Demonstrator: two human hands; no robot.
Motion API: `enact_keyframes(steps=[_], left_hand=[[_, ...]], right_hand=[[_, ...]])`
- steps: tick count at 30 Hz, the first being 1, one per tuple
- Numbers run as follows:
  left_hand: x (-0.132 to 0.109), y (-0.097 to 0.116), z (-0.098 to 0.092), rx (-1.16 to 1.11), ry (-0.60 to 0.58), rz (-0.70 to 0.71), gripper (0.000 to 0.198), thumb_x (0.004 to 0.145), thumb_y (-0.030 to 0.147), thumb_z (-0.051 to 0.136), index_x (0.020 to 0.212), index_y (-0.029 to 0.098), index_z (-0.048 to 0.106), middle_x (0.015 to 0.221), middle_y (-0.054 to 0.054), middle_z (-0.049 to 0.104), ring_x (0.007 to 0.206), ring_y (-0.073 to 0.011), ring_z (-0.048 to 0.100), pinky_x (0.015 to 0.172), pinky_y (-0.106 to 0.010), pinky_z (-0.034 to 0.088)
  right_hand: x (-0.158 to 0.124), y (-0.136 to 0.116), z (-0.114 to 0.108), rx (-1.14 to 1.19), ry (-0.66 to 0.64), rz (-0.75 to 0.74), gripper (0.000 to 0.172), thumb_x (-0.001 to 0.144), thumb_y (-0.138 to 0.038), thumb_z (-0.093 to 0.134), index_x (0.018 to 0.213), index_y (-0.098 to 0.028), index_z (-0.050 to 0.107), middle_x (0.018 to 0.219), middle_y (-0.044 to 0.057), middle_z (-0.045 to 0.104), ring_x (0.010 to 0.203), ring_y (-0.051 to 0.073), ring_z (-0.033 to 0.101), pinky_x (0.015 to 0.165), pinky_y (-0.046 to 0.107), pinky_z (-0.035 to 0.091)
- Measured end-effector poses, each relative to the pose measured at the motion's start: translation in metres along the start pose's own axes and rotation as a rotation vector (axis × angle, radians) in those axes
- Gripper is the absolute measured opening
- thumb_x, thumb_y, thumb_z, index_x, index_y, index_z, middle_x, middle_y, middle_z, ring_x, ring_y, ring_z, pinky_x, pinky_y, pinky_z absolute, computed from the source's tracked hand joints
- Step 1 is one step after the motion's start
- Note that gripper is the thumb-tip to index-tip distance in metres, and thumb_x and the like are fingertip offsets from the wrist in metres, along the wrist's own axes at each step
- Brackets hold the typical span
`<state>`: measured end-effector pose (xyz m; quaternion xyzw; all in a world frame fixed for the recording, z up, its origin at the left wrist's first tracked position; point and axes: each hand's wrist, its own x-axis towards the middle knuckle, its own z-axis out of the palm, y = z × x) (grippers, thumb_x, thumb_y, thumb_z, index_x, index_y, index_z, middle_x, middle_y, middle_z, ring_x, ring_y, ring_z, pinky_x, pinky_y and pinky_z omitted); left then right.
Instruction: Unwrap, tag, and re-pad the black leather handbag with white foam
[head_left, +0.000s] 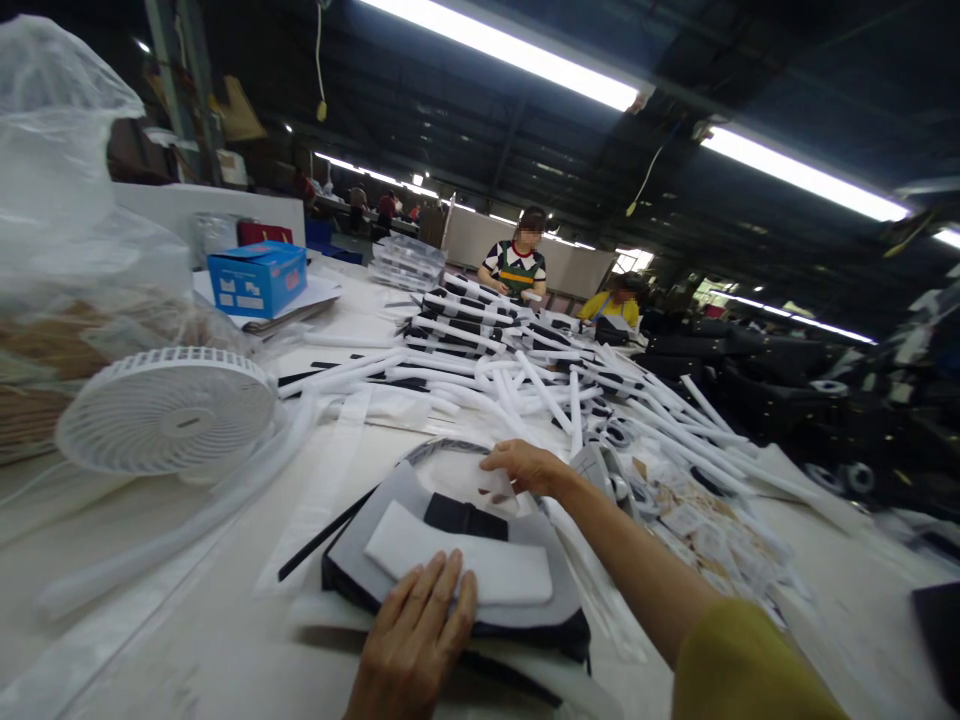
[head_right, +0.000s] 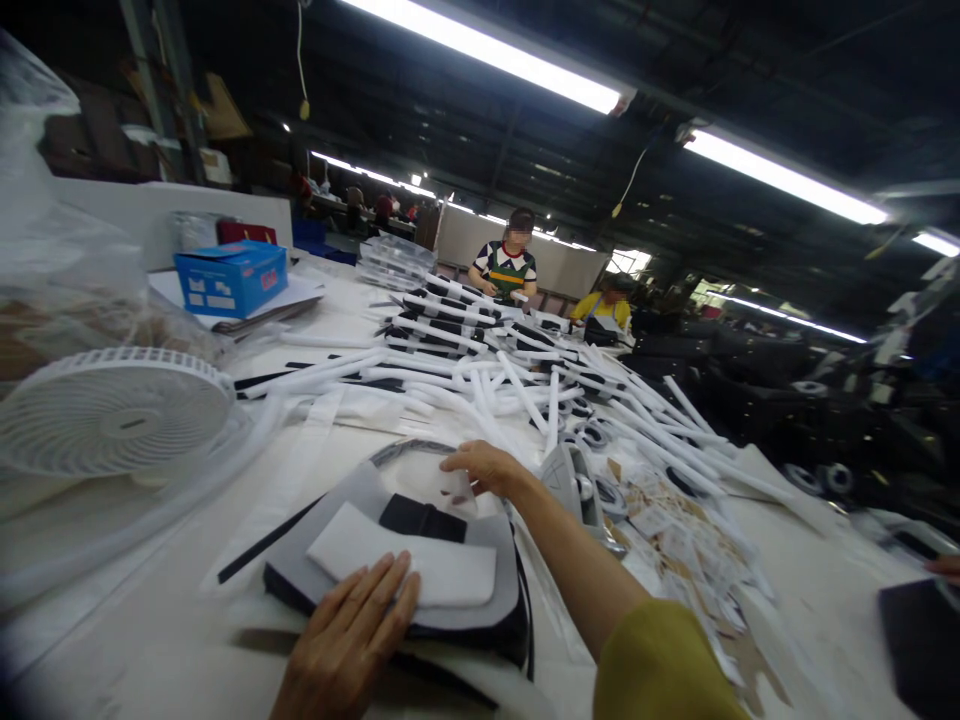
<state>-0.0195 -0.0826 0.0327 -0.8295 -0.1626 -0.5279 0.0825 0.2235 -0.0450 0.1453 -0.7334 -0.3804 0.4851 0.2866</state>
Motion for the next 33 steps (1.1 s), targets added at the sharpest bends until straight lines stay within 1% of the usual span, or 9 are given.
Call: enact_keyframes(steps=[8,12,16,18,21,24,27,30,33], left_hand=[[0.0,0.001,-0.003,-0.032,-0.036,-0.025,0.038,0.1,0.018,0.032,0.118,0.021,0.065,0.124,-0.005,0.067,0.116,-0.0186,0.06,0.109,-0.033,0.033],[0.001,0.002,-0.008,-0.052,-0.095,-0.026,0.035,0.099,0.019,0.035,0.112,0.022,0.068,0.116,-0.004,0.071,0.113,-0.0179,0.061,0.108,-0.033,0.033],[0.002,0.004,-0.009,-0.066,-0.108,-0.065,0.038,0.101,0.02,0.032,0.116,0.022,0.066,0.123,-0.005,0.068,0.118,-0.0179,0.058,0.108,-0.032,0.033],[0.002,0.005,-0.008,-0.043,-0.094,-0.06,0.039,0.101,0.019,0.031,0.118,0.023,0.065,0.124,-0.004,0.067,0.118,-0.0172,0.059,0.108,-0.032,0.033],[0.002,0.005,-0.007,-0.026,-0.096,-0.042,0.037,0.1,0.018,0.033,0.118,0.023,0.065,0.125,-0.004,0.067,0.117,-0.0182,0.059,0.106,-0.033,0.034],[0.005,0.002,-0.011,-0.019,-0.169,-0.035,0.039,0.098,0.011,0.033,0.121,0.021,0.063,0.128,-0.005,0.065,0.118,-0.0201,0.058,0.103,-0.036,0.037],[0.015,-0.003,-0.016,-0.006,-0.202,-0.019,0.045,0.092,0.001,0.032,0.12,0.019,0.062,0.125,-0.006,0.066,0.114,-0.0205,0.061,0.097,-0.036,0.041],[0.03,-0.009,-0.019,0.004,-0.258,-0.024,0.049,0.083,-0.004,0.036,0.119,0.017,0.062,0.123,-0.007,0.068,0.11,-0.0215,0.063,0.091,-0.037,0.045],[0.045,-0.013,-0.02,-0.01,-0.331,-0.05,0.053,0.074,-0.004,0.041,0.118,0.017,0.061,0.122,-0.008,0.068,0.107,-0.0223,0.064,0.087,-0.038,0.047]], right_hand=[[-0.05,0.015,0.001,0.331,-0.133,-0.283,0.034,0.061,-0.02,0.075,0.09,-0.019,0.056,0.077,-0.001,0.071,0.07,0.012,0.065,0.067,0.022,0.046],[-0.099,0.003,0.007,0.232,-0.435,-0.419,0.03,0.073,-0.024,0.07,0.102,-0.016,0.066,0.083,0.003,0.074,0.086,0.016,0.068,0.088,0.03,0.045],[-0.169,-0.019,0.016,0.068,-0.844,-0.358,0.048,0.079,-0.045,0.07,0.113,-0.011,0.068,0.104,0.015,0.073,0.098,0.025,0.069,0.095,0.037,0.045],[-0.195,-0.019,0.018,0.098,-0.72,-0.399,0.048,0.077,-0.049,0.072,0.107,-0.012,0.07,0.103,0.017,0.073,0.097,0.027,0.069,0.091,0.038,0.049],[-0.21,0.004,0.017,0.211,-0.123,-0.511,0.028,0.079,-0.043,0.07,0.094,-0.019,0.072,0.091,0.01,0.075,0.088,0.023,0.069,0.084,0.036,0.052],[-0.209,0.054,0.016,0.249,0.402,-0.54,0.021,0.081,-0.041,0.068,0.082,-0.021,0.07,0.079,0.006,0.072,0.078,0.02,0.066,0.077,0.032,0.052],[-0.211,0.113,0.025,0.311,0.71,-0.588,0.027,0.082,-0.046,0.064,0.073,-0.021,0.067,0.063,0.003,0.064,0.064,0.018,0.061,0.064,0.028,0.051],[-0.217,0.164,0.049,0.186,0.81,-0.546,0.037,0.087,-0.046,0.056,0.062,-0.02,0.062,0.057,0.002,0.059,0.059,0.017,0.058,0.057,0.026,0.049],[-0.219,0.187,0.084,-0.105,0.613,-0.519,0.033,0.091,-0.036,0.052,0.064,-0.019,0.061,0.059,0.001,0.061,0.058,0.015,0.059,0.056,0.024,0.048]])
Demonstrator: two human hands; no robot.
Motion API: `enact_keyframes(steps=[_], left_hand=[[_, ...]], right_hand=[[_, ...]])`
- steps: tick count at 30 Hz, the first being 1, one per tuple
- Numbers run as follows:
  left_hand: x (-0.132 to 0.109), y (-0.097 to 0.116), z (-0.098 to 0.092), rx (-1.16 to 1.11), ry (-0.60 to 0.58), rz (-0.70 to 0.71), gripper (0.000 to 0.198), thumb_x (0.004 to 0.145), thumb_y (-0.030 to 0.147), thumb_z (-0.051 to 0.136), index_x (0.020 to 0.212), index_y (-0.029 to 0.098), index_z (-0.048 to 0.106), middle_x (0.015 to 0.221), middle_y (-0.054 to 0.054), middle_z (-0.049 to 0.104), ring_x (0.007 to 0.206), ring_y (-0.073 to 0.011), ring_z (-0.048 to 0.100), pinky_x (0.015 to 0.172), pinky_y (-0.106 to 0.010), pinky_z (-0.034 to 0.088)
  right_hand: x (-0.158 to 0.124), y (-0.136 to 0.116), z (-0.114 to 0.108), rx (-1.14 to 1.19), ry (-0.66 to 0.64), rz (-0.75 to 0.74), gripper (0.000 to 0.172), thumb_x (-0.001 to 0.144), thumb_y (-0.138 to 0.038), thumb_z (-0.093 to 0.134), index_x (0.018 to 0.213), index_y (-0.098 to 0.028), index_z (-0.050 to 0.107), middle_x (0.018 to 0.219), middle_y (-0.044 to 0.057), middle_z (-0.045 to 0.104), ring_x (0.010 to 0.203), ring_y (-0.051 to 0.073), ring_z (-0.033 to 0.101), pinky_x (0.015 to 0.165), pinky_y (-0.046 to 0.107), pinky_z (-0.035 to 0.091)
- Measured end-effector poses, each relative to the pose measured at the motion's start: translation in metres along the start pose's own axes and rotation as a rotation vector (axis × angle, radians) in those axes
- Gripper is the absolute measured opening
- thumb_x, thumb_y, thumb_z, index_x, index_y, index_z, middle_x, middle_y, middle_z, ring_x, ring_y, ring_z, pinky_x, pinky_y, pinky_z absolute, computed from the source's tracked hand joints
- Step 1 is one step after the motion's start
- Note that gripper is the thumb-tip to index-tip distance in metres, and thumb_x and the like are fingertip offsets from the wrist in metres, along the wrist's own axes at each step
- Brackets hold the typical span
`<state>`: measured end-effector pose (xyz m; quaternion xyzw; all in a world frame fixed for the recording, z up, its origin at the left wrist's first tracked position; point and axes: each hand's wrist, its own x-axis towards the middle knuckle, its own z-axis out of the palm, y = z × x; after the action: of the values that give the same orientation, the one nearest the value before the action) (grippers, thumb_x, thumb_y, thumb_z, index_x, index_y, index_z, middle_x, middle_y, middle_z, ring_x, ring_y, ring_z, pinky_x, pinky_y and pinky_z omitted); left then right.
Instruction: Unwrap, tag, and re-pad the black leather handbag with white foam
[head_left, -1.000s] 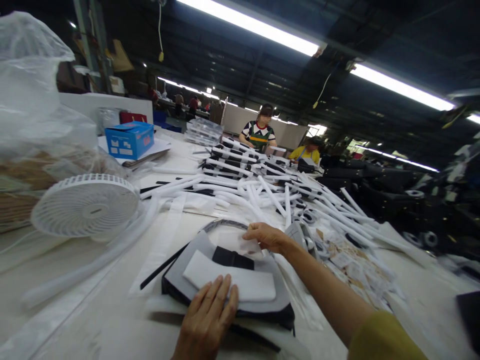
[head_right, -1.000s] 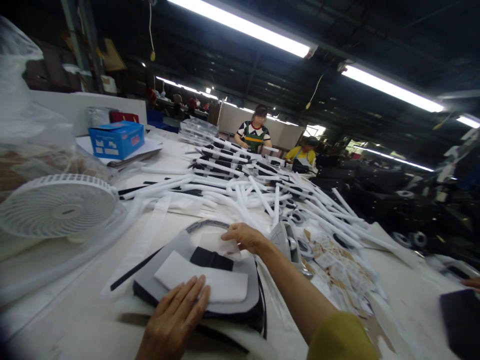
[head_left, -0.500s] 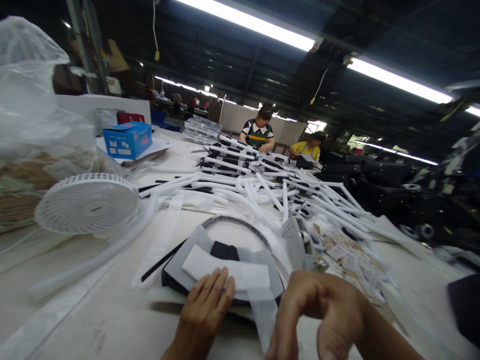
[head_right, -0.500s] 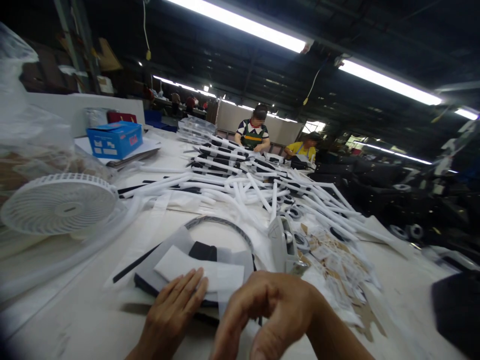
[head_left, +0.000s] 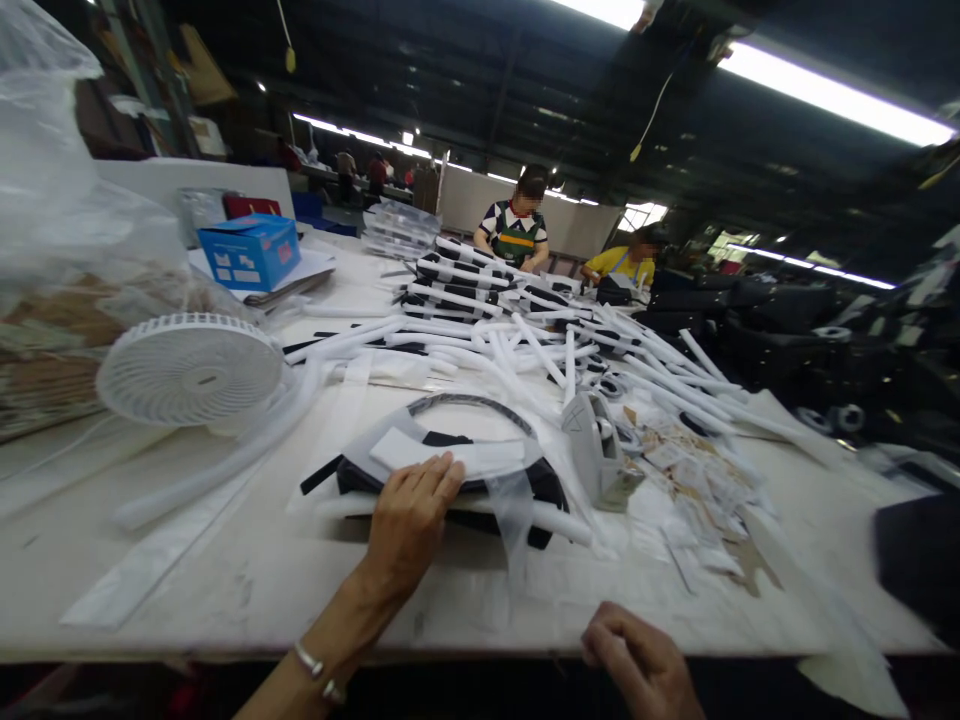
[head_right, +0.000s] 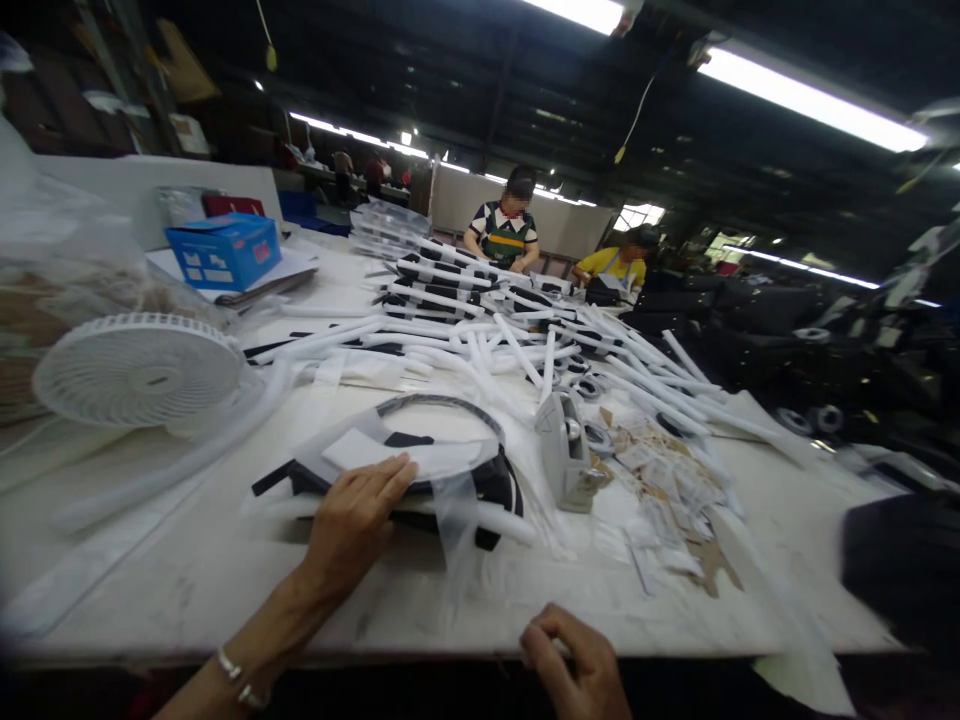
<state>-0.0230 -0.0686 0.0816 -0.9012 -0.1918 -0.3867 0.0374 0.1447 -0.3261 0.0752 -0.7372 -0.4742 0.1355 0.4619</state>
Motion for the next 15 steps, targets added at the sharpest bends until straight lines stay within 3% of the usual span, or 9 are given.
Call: enact_keyframes(steps=[3,6,10,15], left_hand=[[0.013,0.001,-0.005,-0.024,-0.089,-0.018,0.056,0.068,-0.003,0.045,0.119,0.017,0.06,0.123,-0.009,0.067,0.108,-0.0233,0.063,0.088,-0.039,0.048],[0.028,0.003,-0.011,-0.031,-0.207,-0.057,0.058,0.066,-0.003,0.046,0.119,0.018,0.058,0.123,-0.009,0.066,0.111,-0.0239,0.062,0.088,-0.04,0.047],[0.05,0.0,-0.02,-0.006,-0.355,-0.108,0.056,0.066,0.0,0.05,0.118,0.021,0.057,0.117,-0.007,0.069,0.104,-0.0244,0.064,0.085,-0.039,0.045],[0.069,-0.006,-0.028,0.031,-0.387,-0.124,0.05,0.069,0.007,0.055,0.118,0.021,0.057,0.107,-0.006,0.071,0.095,-0.0257,0.066,0.081,-0.038,0.045]], right_hand=[[-0.007,-0.012,0.034,-0.064,-0.256,-0.344,0.014,0.089,-0.023,0.054,0.083,-0.019,0.066,0.072,0.004,0.068,0.068,0.015,0.064,0.064,0.024,0.052],[0.006,-0.03,0.063,-0.071,-0.377,-0.581,0.016,0.085,-0.02,0.059,0.1,-0.021,0.067,0.096,0.008,0.072,0.09,0.02,0.066,0.08,0.031,0.054],[0.033,-0.033,0.084,-0.158,-0.367,-0.596,0.02,0.086,-0.018,0.058,0.103,-0.023,0.067,0.109,0.008,0.069,0.108,0.023,0.061,0.097,0.039,0.049],[0.063,-0.003,0.081,-0.196,-0.184,-0.422,0.022,0.087,-0.016,0.053,0.101,-0.021,0.069,0.108,0.01,0.068,0.108,0.024,0.061,0.094,0.041,0.051]])
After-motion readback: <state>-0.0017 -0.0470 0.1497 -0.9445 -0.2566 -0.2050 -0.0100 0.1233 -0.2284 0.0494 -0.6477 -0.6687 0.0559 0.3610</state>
